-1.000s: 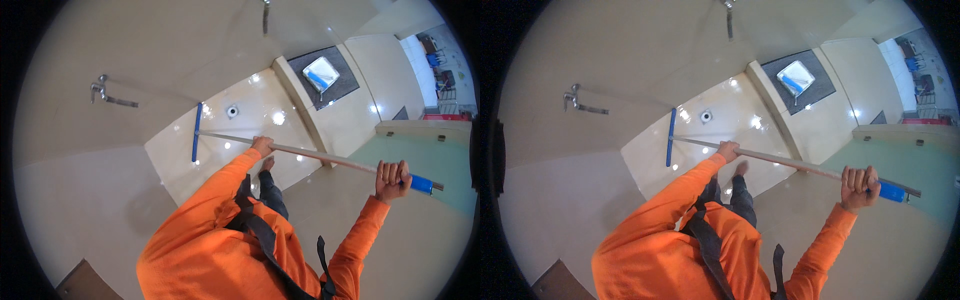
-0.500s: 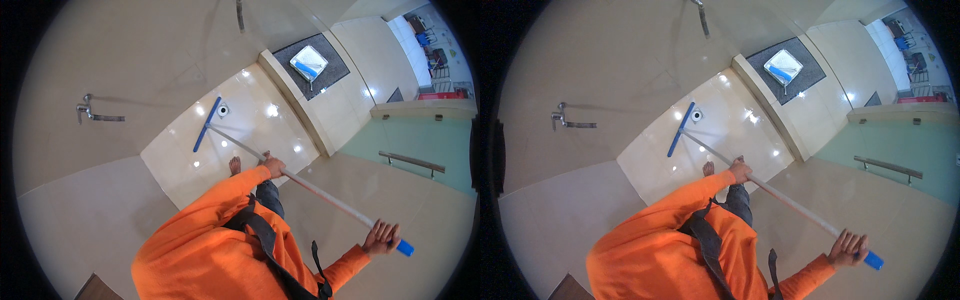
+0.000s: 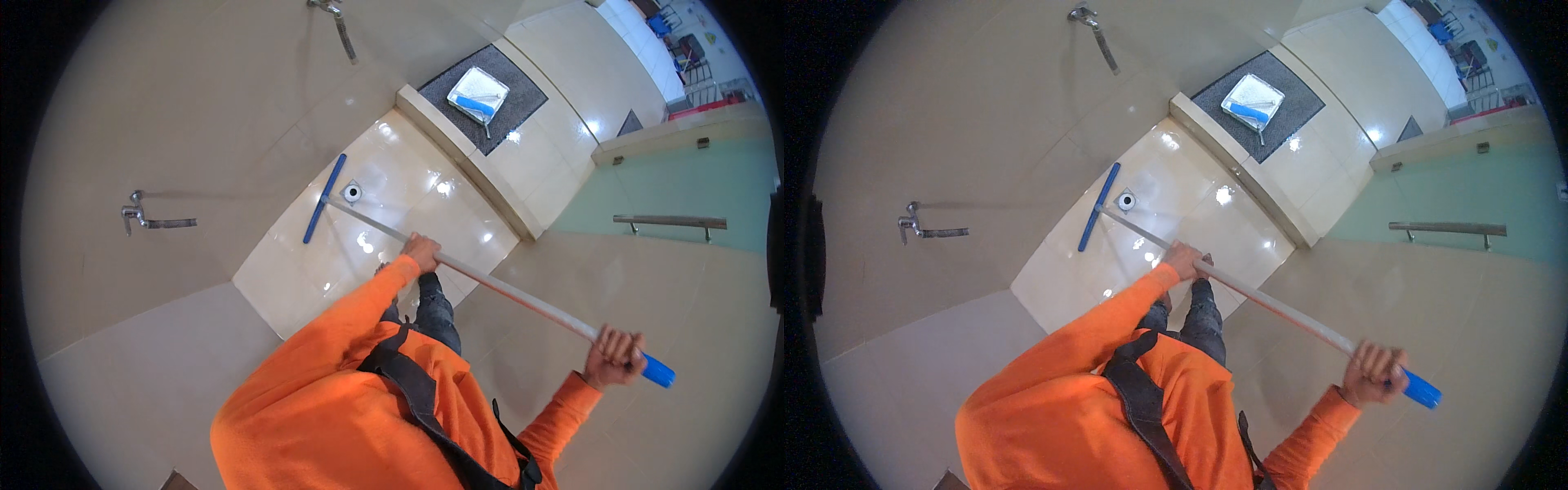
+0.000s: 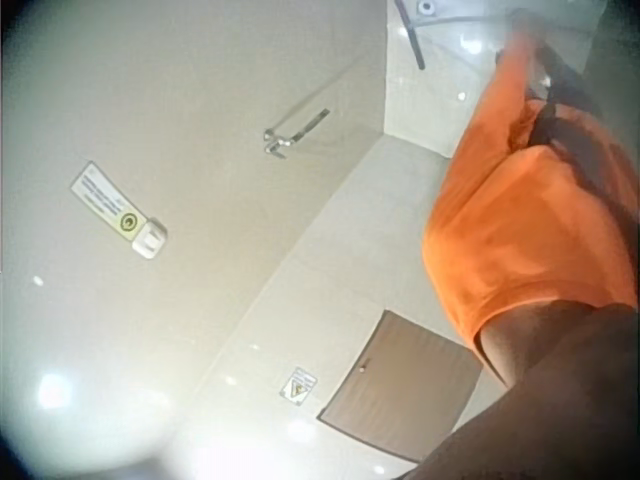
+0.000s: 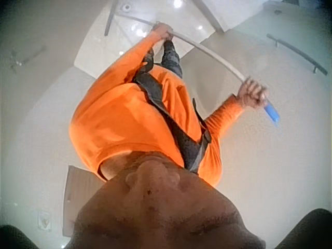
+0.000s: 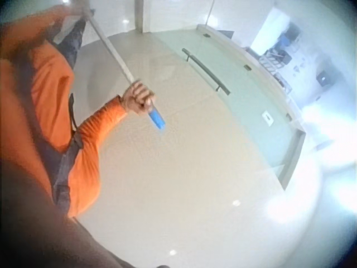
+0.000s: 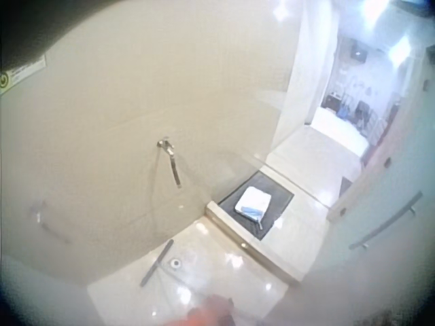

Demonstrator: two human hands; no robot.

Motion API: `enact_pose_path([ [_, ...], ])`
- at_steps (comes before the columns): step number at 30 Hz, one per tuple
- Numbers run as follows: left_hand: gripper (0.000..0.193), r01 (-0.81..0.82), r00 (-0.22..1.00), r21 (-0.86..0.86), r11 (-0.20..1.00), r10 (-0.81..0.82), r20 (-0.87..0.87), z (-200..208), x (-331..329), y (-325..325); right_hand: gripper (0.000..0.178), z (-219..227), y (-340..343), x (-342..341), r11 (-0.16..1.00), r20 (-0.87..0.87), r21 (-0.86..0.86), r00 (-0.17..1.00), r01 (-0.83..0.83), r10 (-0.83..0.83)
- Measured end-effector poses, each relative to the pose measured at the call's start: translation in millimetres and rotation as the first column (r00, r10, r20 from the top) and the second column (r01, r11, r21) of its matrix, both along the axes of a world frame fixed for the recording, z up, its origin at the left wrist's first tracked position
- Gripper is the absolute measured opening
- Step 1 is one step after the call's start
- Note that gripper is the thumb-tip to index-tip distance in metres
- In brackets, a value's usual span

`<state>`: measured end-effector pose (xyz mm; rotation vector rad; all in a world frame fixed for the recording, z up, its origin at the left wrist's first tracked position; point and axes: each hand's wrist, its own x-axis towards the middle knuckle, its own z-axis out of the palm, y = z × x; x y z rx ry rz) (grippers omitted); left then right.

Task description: The person rinses a blue sponge and a paint roller under running water, then washes a paint tray with a sponge. After placing the items aside, the person uses a squeegee to push water toward the drain and dry the shower floor.

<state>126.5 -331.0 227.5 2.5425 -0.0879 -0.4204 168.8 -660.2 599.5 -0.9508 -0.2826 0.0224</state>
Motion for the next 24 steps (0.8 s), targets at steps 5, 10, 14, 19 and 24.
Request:
enact_pose_path([
  [5,0.029,0.134,0.963,-0.046,0.990,-0.141,-0.231,-22,12,8,0.026,-51,-7,-25,0.986,-0.088,-0.041,0.983,0.160,-0.163],
  [10,0.026,0.233,0.957,-0.190,0.954,-0.259,-0.127,-31,-36,-50,0.028,-23,-50,-95,0.931,-0.145,-0.106,0.920,0.350,-0.363],
  [14,0.024,0.262,0.933,-0.216,0.941,-0.304,-0.192,5,-49,-79,0.028,18,-65,-121,0.913,-0.127,-0.062,0.904,0.403,-0.408],
  [19,0.023,0.102,0.991,-0.188,0.977,-0.082,0.109,19,-46,-42,0.028,56,-22,-100,0.984,0.061,-0.032,0.983,0.178,-0.175],
  [24,0.018,0.107,0.966,-0.286,0.952,-0.032,0.256,129,9,-84,0.023,140,-45,-101,0.770,0.170,-0.172,0.789,0.614,-0.591],
])
